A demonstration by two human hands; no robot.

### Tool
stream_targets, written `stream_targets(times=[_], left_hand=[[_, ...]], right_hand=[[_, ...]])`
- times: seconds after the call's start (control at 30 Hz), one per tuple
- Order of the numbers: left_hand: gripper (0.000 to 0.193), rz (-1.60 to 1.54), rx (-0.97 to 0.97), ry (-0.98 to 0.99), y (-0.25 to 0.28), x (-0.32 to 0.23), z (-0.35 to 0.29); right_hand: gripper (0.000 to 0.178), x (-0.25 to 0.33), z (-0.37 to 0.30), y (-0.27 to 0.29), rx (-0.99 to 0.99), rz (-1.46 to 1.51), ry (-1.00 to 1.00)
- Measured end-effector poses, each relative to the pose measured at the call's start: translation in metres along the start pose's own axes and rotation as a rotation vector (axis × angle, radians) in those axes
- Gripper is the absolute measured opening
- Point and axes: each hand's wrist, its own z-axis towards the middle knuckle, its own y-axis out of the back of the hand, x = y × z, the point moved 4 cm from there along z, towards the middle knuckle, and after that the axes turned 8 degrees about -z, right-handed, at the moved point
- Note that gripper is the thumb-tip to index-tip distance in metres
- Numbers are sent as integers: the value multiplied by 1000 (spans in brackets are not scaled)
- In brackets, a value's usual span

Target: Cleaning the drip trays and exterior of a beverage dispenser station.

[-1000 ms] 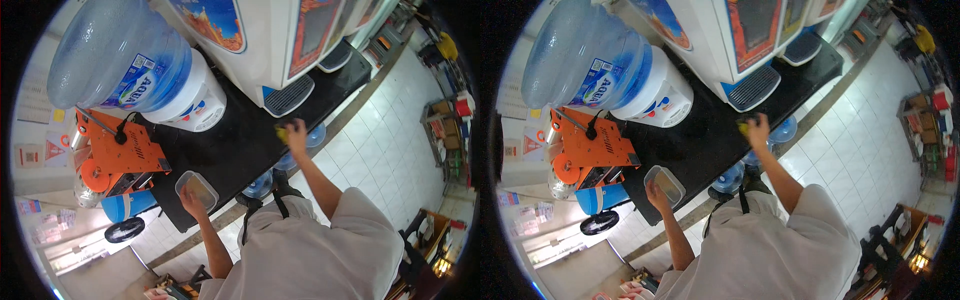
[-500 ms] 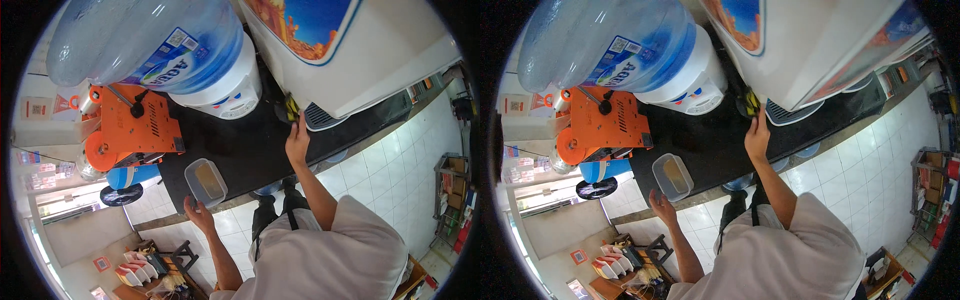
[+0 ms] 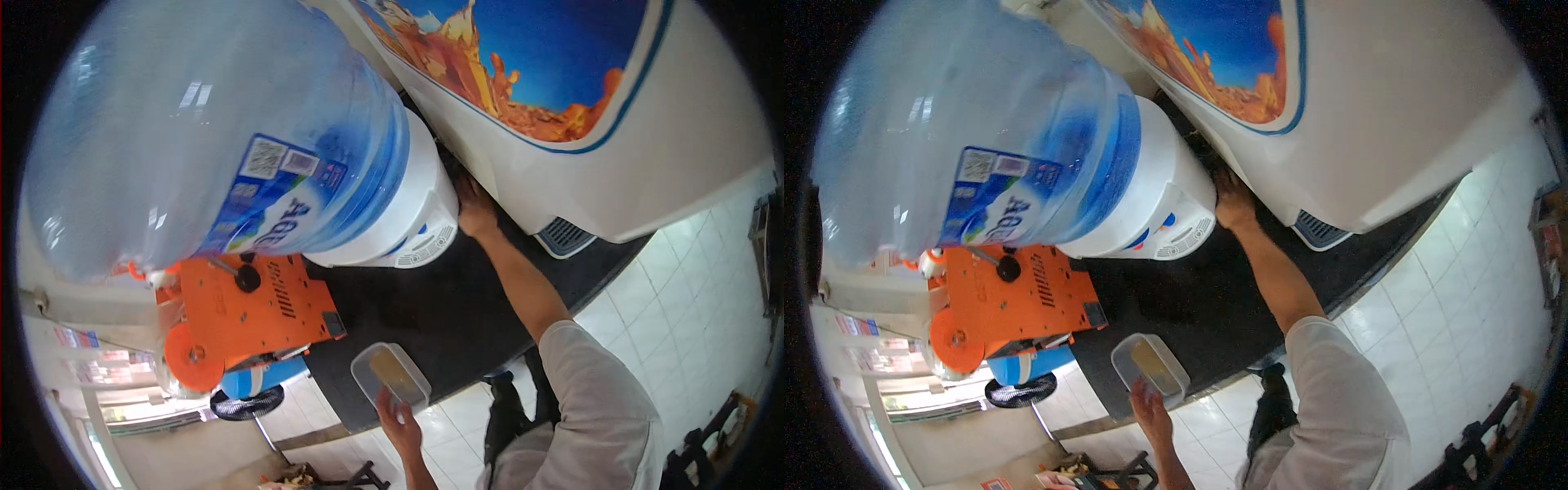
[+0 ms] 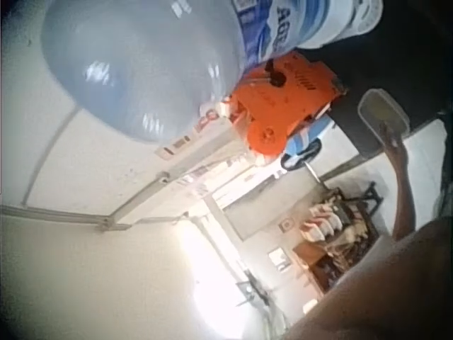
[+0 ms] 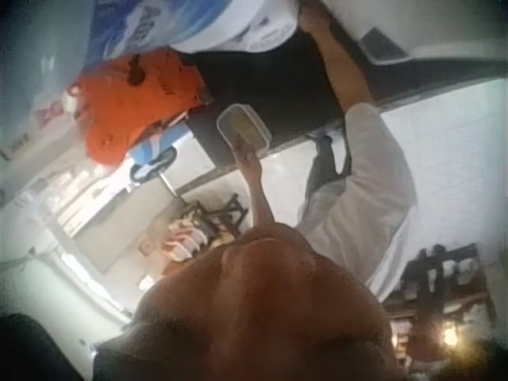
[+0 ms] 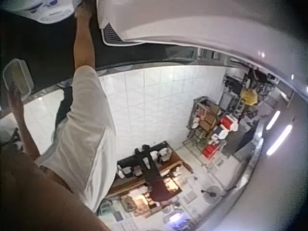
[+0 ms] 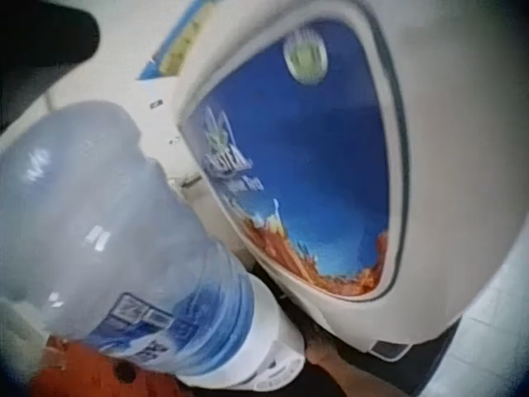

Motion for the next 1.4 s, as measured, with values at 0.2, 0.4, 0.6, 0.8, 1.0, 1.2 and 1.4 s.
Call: stream_targets(times=[0.2,0.4,0.6,0.8,1.0,1.2,1.4], left_hand=[[44,-61,126,148,0,-5,-26],[48,-198,177,116,-5,-9,-27],[48,-117,301,260,-12,-13,-55],[49,-74,285,162,-3,-11,-37],[41,-27,280,34,-34,-28,18],[63,-806,120,580,-62,-37,98],[39,-1217,-40,454,-43,35,141]], right_hand=[[49,16,-40,7,59,102,91],[50,-21,49,-34,-115,421,5],[54,-8,20,-34,-40,326,-7],[50,88,-126,29,-4,185,0],[25,163,-183,24,112,473,155],[31,179,-163,114,547,1037,-400],[30,227,-215,182,483,892,-38]])
